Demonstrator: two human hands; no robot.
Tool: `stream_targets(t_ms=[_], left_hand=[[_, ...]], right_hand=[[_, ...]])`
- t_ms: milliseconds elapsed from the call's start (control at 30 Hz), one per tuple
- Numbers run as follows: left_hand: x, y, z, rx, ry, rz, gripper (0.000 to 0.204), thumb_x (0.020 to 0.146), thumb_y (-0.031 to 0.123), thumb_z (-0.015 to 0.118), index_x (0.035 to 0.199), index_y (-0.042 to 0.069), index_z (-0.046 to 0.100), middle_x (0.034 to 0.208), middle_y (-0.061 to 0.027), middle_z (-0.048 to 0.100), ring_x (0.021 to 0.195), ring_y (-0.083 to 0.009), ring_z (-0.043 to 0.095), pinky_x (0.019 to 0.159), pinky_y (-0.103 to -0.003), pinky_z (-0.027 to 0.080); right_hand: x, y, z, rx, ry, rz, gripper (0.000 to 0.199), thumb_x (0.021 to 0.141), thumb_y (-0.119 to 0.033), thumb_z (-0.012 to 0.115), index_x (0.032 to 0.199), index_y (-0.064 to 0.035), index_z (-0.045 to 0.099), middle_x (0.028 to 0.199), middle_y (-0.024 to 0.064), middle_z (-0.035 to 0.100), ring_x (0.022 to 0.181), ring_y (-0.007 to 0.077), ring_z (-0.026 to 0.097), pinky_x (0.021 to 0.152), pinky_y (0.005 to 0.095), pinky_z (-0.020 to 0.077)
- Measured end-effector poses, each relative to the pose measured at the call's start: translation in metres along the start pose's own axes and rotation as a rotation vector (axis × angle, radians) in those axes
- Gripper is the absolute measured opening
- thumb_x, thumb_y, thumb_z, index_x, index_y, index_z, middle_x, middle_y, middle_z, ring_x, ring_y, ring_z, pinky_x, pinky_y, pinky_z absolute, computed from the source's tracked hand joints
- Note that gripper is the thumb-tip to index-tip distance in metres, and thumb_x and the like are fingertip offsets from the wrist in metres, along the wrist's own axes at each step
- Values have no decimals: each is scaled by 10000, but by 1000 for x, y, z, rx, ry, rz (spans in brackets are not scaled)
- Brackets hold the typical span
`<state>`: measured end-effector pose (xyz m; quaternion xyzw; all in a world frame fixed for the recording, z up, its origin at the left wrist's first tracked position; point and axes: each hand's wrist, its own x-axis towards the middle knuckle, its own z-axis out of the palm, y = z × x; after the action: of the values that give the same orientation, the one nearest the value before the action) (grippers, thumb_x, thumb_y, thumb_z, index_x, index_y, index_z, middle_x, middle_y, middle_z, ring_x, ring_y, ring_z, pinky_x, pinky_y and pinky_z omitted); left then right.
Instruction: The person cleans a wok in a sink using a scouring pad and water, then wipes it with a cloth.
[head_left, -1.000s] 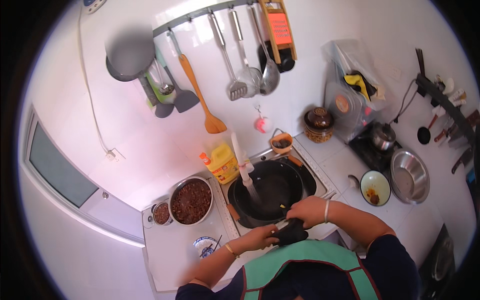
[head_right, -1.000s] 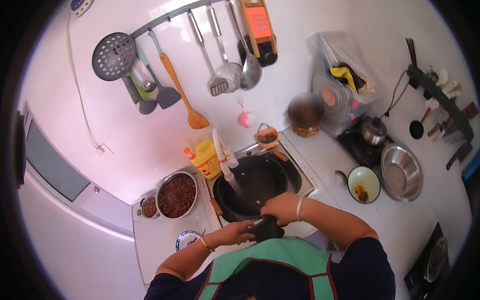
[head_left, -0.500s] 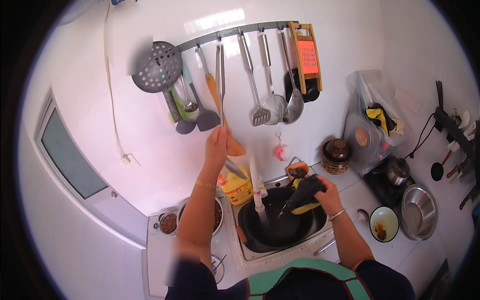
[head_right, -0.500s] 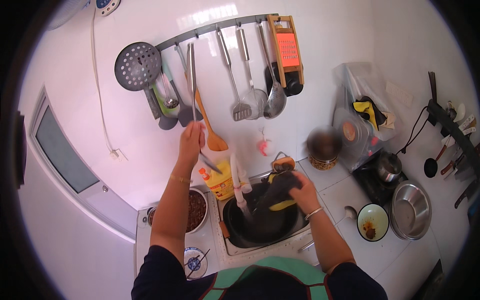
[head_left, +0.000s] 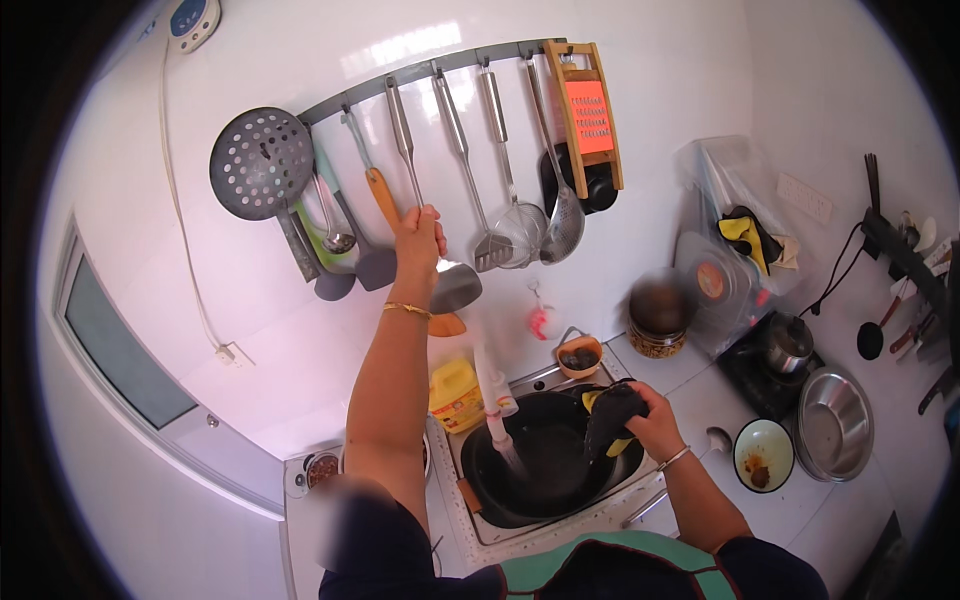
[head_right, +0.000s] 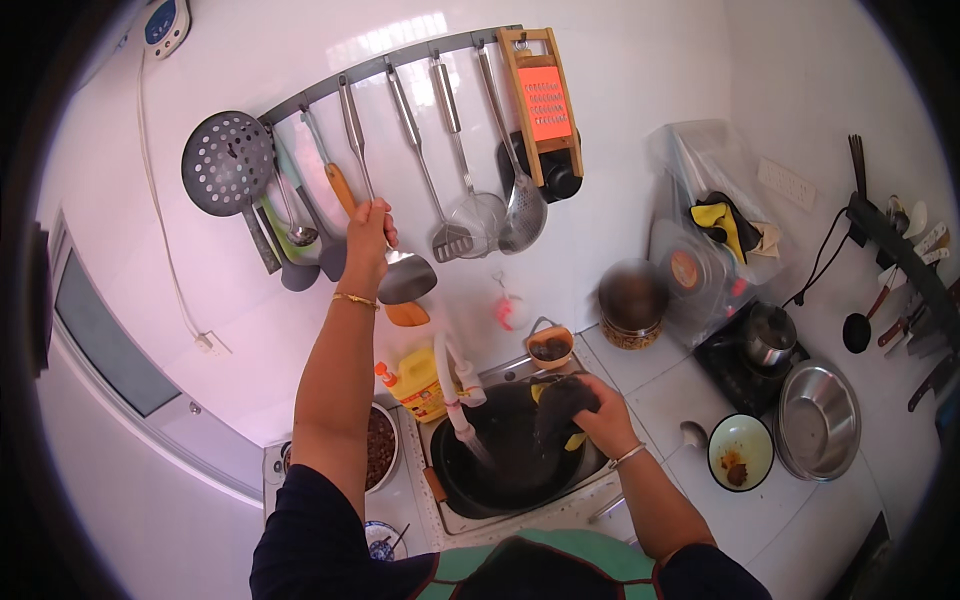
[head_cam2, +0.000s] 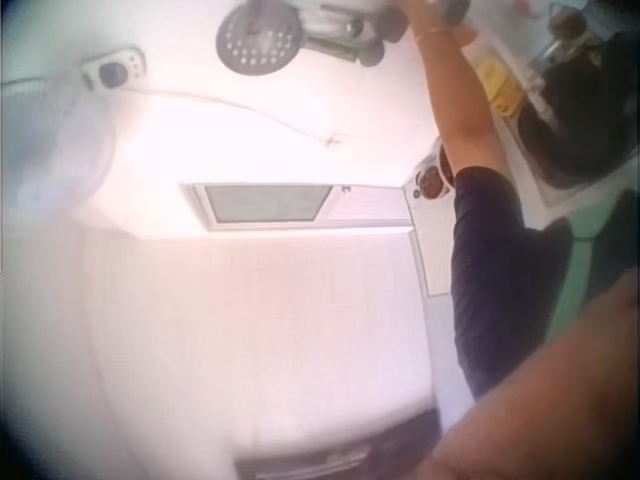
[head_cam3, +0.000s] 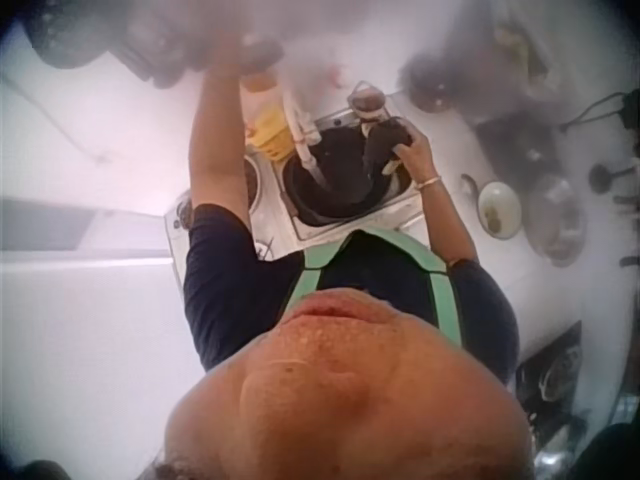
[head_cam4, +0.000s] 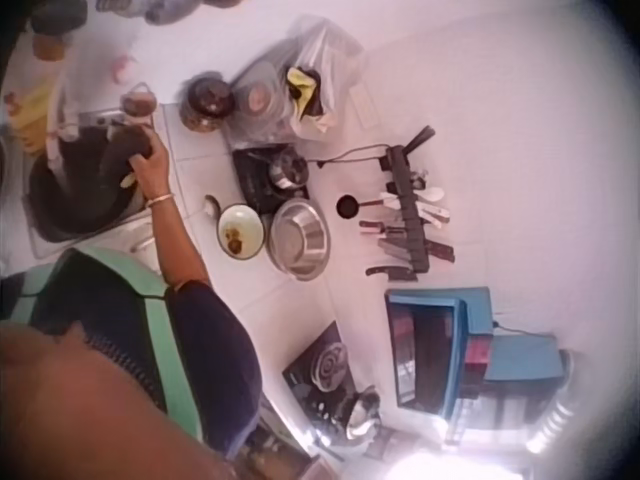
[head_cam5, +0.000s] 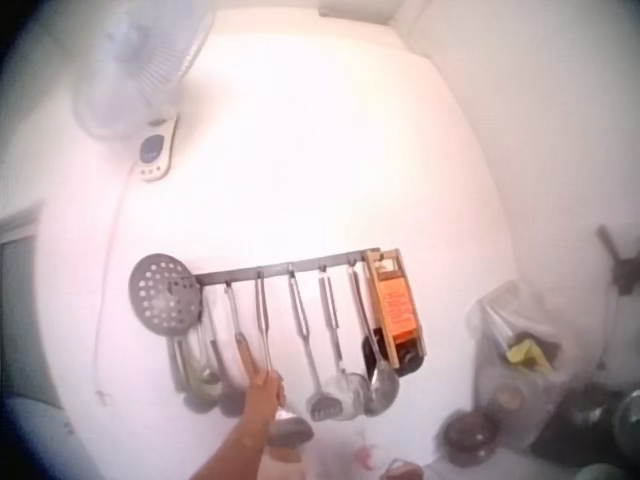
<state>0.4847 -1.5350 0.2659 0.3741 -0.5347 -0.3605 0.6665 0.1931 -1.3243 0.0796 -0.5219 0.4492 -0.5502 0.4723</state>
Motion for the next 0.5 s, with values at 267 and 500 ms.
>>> stream_targets(t_ms=[267,500], left_hand=[[36,-48,-46,935,133,328,511,852,383,533,1187,0,499,1100,-184,586,1013,-311,563,868,-378,435],[-221,-163,80,916,-672,375,215,833,151,579,1019,46,602,963,-125,619,899,-221,608,777,-323,477]], right_hand=[[1,6,-25,-74,202,-31,500,705,-16,544,1202,11,505,1032,65,593,964,137,552,844,270,450],[-33,-9,-112,411,503,-96,302,894,-144,438,1152,-12,520,1106,57,579,1014,166,546,878,302,431]])
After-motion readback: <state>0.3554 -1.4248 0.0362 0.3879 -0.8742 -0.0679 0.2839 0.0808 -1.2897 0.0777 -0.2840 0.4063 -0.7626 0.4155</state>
